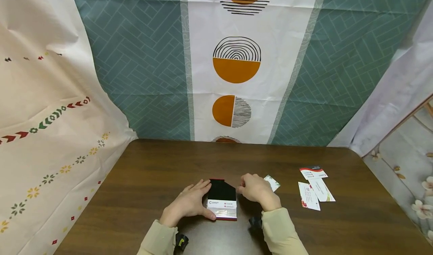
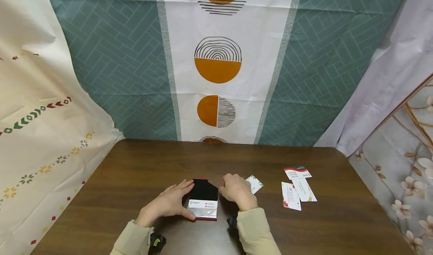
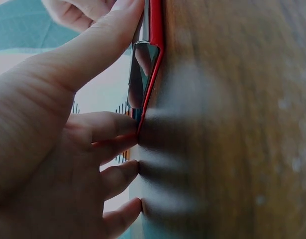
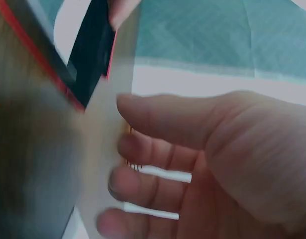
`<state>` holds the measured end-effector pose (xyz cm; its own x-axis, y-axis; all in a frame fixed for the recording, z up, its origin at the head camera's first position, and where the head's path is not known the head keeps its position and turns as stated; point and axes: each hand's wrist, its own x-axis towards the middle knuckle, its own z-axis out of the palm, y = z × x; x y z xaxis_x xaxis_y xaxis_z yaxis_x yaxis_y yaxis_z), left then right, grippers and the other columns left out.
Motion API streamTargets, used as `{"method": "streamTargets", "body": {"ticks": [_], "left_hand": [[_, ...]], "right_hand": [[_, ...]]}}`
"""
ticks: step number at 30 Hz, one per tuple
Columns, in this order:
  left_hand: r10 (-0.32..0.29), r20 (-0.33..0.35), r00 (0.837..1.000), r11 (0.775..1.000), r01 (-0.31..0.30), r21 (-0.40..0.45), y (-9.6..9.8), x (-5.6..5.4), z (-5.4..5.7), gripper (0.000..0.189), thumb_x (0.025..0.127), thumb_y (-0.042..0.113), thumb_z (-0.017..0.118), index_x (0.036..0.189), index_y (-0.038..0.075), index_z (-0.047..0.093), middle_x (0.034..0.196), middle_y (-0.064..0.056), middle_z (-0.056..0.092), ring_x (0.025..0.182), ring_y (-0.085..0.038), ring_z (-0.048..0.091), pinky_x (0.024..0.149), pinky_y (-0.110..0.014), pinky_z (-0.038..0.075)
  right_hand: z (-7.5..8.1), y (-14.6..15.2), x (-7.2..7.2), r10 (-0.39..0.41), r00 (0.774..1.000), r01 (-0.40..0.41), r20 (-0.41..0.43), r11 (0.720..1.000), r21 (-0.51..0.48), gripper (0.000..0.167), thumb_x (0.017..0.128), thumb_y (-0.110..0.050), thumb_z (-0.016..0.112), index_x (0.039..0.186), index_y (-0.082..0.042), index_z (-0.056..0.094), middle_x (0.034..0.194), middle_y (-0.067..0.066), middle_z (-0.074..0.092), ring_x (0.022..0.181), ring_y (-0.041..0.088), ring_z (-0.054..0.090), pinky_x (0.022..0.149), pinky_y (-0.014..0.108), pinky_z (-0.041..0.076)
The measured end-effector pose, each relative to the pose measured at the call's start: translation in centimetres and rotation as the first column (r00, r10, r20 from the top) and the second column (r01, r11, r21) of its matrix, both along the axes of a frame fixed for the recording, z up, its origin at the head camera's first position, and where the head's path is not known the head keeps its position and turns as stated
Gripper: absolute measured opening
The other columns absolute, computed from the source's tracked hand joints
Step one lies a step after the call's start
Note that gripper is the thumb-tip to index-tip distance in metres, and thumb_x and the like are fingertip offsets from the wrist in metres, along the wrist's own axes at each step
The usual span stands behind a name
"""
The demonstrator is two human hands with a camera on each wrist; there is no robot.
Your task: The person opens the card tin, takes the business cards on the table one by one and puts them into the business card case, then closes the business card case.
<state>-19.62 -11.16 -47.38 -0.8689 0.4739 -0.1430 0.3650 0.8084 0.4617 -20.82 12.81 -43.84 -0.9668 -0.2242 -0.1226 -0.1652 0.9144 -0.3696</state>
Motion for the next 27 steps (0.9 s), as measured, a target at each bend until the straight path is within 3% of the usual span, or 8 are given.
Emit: {"method": "streamTargets", "body": {"ticks": [2,6,10,13,16,19,27], "left_hand": [[-0.003,0.003,1.000,1.000,0.003,0.003,-0.1,0.0,0.0,0.109,0.064,0.058,0.084,0.148,0.003,0.041,0.156,-0.010,0.032,0.145,-0.031,0.023,0.114,-0.054,0.019],[-0.008,0.008,1.000,1.000,0.008,-0.001,0.0,0.1,-0.1,0.110,0.064,0.059,0.084,0.149,0.004,0.040,0.156,-0.010,0.032,0.145,-0.031,0.023,0.114,-0.054,0.020],[-0.002,0.007,1.000,1.000,0.002,-0.006,0.1,0.1,0.1,0.110,0.064,0.059,0.084,0.149,0.004,0.041,0.156,-0.010,0.032,0.145,-0.030,0.023,0.114,-0.054,0.020],[-0.002,0.004,1.000,1.000,0.002,-0.009,0.1,0.1,0.1,0.109,0.064,0.059,0.084,0.149,0.004,0.041,0.156,-0.010,0.032,0.145,-0.030,0.023,0.114,-0.053,0.020],[-0.001,0.009,1.000,1.000,0.002,-0.005,0.1,0.1,0.2,0.109,0.065,0.059,0.084,0.148,0.004,0.041,0.156,-0.009,0.032,0.146,-0.030,0.022,0.114,-0.053,0.019],[0.000,0.012,1.000,1.000,0.000,0.003,0.0,0.1,0.1,0.108,0.064,0.058,0.084,0.148,0.003,0.042,0.156,-0.010,0.033,0.145,-0.030,0.023,0.114,-0.053,0.019],[-0.005,0.000,1.000,1.000,0.005,0.000,-0.1,0.0,-0.1,0.110,0.064,0.060,0.083,0.149,0.004,0.041,0.156,-0.010,0.033,0.145,-0.031,0.023,0.114,-0.053,0.020]], "right_hand": [[-0.1,1.0,-0.3,-0.085,0.996,0.085,0.000,0.996,0.018,0.018,0.091,-0.029,0.068,0.087,-0.011,0.068,0.077,0.003,0.062,0.070,0.021,0.059,0.061,0.043,0.047],[-0.6,3.4,-1.1,-0.229,0.973,0.229,0.003,0.973,0.042,0.036,0.094,-0.034,0.063,0.113,-0.005,0.069,0.101,0.012,0.068,0.086,0.031,0.063,0.076,0.058,0.046],[-1.0,5.7,-1.7,-0.323,0.946,0.322,0.029,0.946,0.037,0.049,0.095,-0.043,0.060,0.121,-0.002,0.066,0.112,0.021,0.065,0.092,0.039,0.062,0.082,0.065,0.040],[-1.3,7.1,-1.8,-0.367,0.929,0.366,0.054,0.930,0.026,0.055,0.093,-0.049,0.060,0.116,0.000,0.066,0.106,0.023,0.065,0.094,0.043,0.060,0.084,0.069,0.036],[-1.4,8.3,-1.7,-0.387,0.916,0.386,0.102,0.922,0.033,0.055,0.091,-0.053,0.061,0.101,0.001,0.066,0.092,0.019,0.063,0.091,0.042,0.060,0.084,0.071,0.034],[-1.7,8.9,-1.7,-0.363,0.920,0.357,0.149,0.932,0.065,0.053,0.090,-0.054,0.062,0.091,-0.002,0.065,0.089,0.016,0.063,0.091,0.042,0.060,0.085,0.070,0.035],[-2.0,9.0,-2.1,-0.332,0.927,0.321,0.176,0.943,0.086,0.050,0.087,-0.053,0.067,0.088,-0.003,0.065,0.090,0.015,0.064,0.091,0.040,0.060,0.086,0.069,0.035]]}}
